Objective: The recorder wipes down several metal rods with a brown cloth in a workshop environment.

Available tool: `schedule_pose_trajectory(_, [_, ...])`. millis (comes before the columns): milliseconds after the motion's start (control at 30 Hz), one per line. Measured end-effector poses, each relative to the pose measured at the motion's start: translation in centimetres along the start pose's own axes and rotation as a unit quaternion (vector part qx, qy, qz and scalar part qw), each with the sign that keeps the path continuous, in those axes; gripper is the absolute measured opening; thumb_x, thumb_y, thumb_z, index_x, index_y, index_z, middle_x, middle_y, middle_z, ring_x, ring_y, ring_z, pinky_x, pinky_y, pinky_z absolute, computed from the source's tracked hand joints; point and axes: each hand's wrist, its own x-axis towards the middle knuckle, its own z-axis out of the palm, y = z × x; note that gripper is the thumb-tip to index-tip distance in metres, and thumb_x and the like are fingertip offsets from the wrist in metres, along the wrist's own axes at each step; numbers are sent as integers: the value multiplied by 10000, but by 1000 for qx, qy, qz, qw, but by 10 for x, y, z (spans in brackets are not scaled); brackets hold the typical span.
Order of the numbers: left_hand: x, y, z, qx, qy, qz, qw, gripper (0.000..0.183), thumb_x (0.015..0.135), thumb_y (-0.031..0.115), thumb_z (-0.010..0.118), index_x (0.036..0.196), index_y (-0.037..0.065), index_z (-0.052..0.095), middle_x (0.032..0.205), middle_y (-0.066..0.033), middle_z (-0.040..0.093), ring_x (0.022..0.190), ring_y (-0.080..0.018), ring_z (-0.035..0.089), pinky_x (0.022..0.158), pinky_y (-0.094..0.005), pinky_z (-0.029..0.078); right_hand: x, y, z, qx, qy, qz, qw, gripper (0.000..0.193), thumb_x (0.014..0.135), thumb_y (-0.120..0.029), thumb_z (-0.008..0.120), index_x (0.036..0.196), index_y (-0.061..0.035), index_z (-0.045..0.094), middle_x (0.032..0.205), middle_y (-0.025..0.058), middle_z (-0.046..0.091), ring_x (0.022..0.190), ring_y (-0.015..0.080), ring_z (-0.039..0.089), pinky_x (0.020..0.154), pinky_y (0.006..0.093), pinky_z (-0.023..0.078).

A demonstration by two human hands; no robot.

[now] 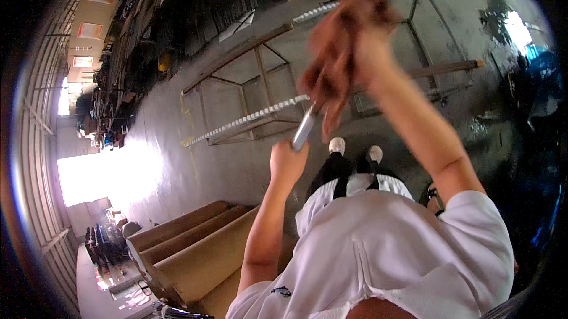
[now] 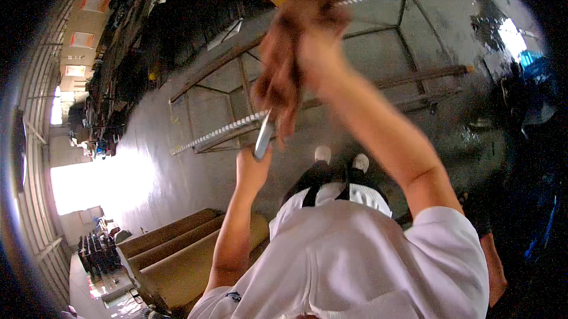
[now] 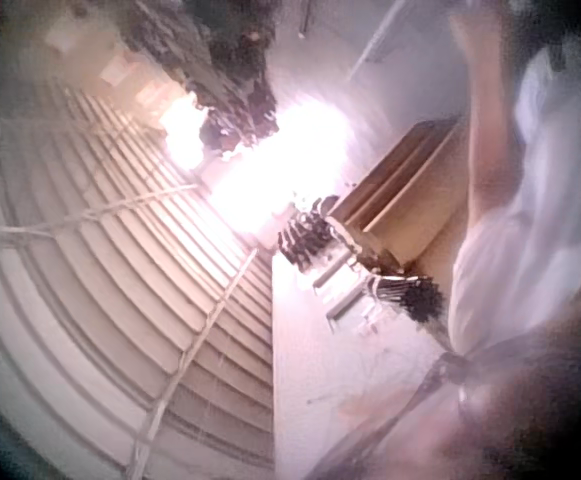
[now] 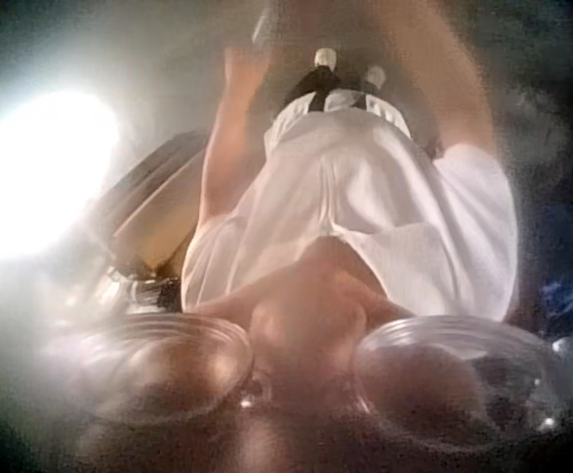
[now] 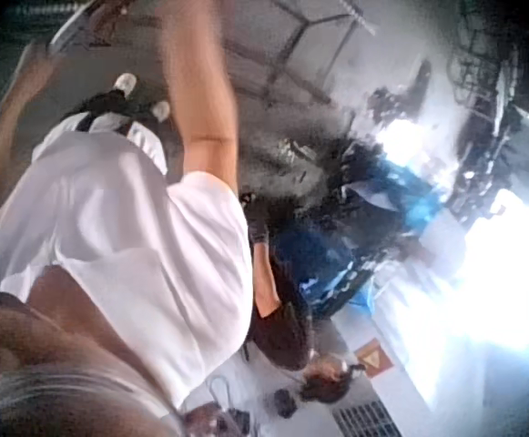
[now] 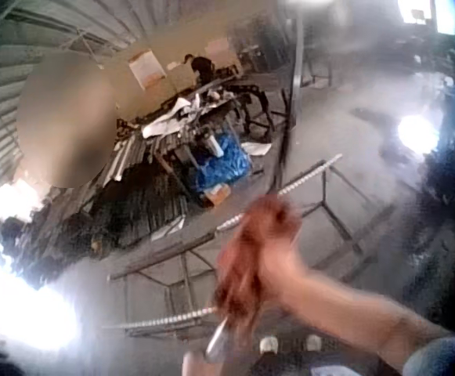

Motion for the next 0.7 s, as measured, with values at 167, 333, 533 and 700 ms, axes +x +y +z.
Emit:
schedule_pose_trajectory(167, [-34, -126, 39, -13, -27, 32, 999, 326, 778, 336, 601, 849, 20, 562, 606, -177, 565, 619, -382, 585, 552, -426, 449, 75, -100, 13, -141, 262, -194, 935, 244, 875, -364, 468, 697, -198, 452, 607, -13, 428, 503, 144, 420, 446, 293, 317])
schedule_pose_trajectory(333, [-35, -128, 51, -37, 16, 51, 998, 317, 801, 267, 616, 1006, 86, 457, 677, -152, 575, 644, -364, 590, 562, -411, 451, 64, -75, 3, 2, -9, -104, 994, 201, 862, -341, 494, 736, -185, 476, 648, -13, 453, 527, 135, 442, 475, 281, 352])
schedule_pose_trajectory(533, [7, -4, 34, -168, 141, 192, 956, 400, 743, 129, 623, 1094, 54, 446, 845, -198, 564, 844, -413, 546, 728, -438, 428, -31, 116, 6, -189, 80, -43, 978, 429, 912, -357, 393, 1208, -49, 422, 1142, 127, 497, 1062, 259, 476, 898, 402, 381])
schedule_pose_trajectory(700, [13, -34, 19, -230, -70, 209, 948, 511, 747, 179, 611, 1206, 20, 453, 1292, -147, 408, 1246, -301, 299, 1041, -392, 190, -62, 116, -25, -348, -105, 103, 926, 354, 839, -175, 551, 1152, -40, 455, 1075, 137, 524, 973, 277, 524, 848, 416, 414])
